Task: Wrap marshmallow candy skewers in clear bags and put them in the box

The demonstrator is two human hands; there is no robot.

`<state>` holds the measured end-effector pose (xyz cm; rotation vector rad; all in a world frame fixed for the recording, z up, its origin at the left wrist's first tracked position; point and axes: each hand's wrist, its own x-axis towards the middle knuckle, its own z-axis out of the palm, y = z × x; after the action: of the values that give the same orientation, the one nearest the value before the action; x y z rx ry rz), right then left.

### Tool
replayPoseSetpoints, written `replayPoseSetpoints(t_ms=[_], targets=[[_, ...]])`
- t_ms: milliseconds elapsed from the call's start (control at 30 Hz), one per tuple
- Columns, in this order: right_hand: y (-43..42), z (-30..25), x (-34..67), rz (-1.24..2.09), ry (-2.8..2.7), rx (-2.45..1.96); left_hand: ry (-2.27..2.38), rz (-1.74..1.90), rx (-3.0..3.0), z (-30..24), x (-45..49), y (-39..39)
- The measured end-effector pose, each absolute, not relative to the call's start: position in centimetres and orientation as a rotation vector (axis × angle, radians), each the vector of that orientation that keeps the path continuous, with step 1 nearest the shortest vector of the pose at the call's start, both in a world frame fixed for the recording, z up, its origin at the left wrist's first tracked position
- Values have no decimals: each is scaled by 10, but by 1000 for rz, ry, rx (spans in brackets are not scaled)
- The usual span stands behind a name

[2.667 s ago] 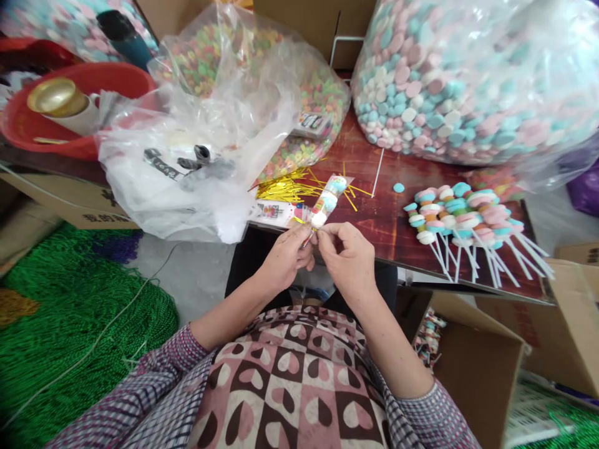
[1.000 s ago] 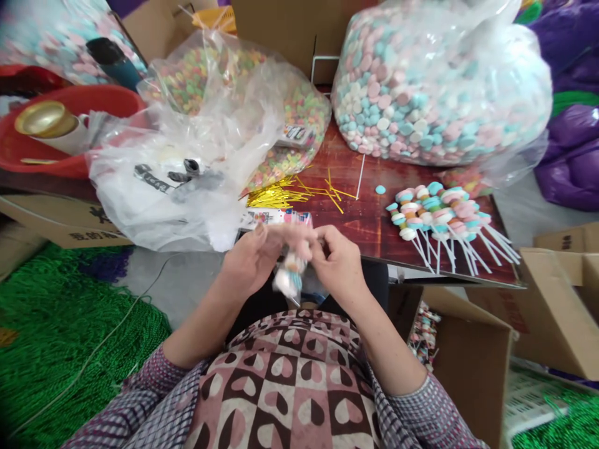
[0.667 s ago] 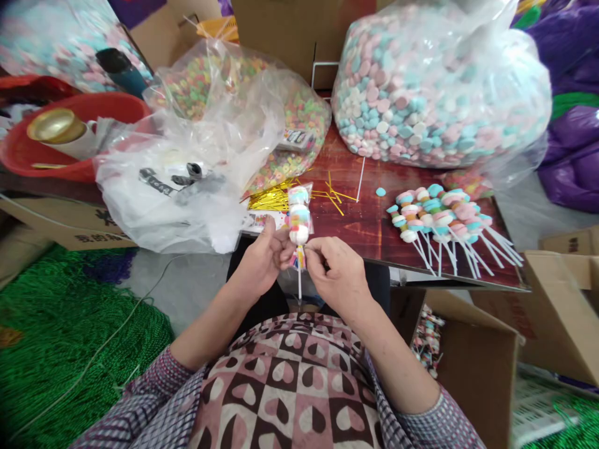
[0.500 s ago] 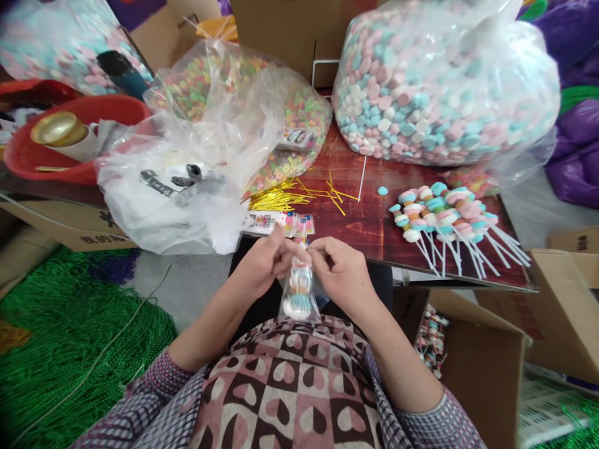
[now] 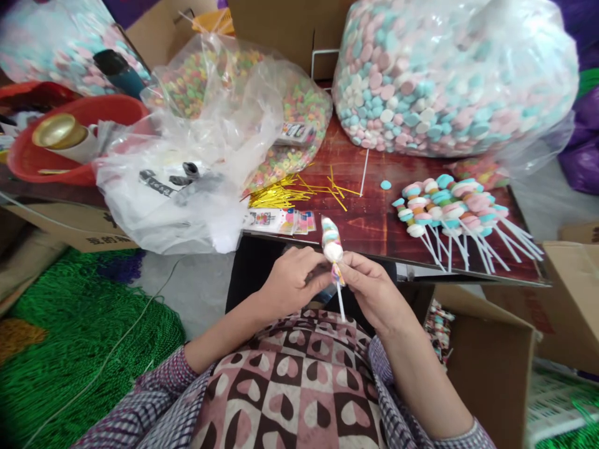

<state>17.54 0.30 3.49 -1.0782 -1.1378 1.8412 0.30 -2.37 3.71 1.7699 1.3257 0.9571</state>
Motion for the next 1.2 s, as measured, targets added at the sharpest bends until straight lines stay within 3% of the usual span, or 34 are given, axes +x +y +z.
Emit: replayPoseSetpoints(t_ms=[200,533,867,1033,1200], targets=[[-6,19,202,1559,-1271,-1227,994,938,1604,27,15,-23],[-35,-1,244,1331,-1152,-1319,1077,942,2023,14,32,-7],[-135,-78,440,626,-1079,-2449,1851,1135,2095,9,-58,40],[-139,-119,443,661,-1098,-2606,2091,883,2241,-15,-90,52],[-121,-112,411,795,-1319,-2464,2116,828,2274,-28,-102,67]])
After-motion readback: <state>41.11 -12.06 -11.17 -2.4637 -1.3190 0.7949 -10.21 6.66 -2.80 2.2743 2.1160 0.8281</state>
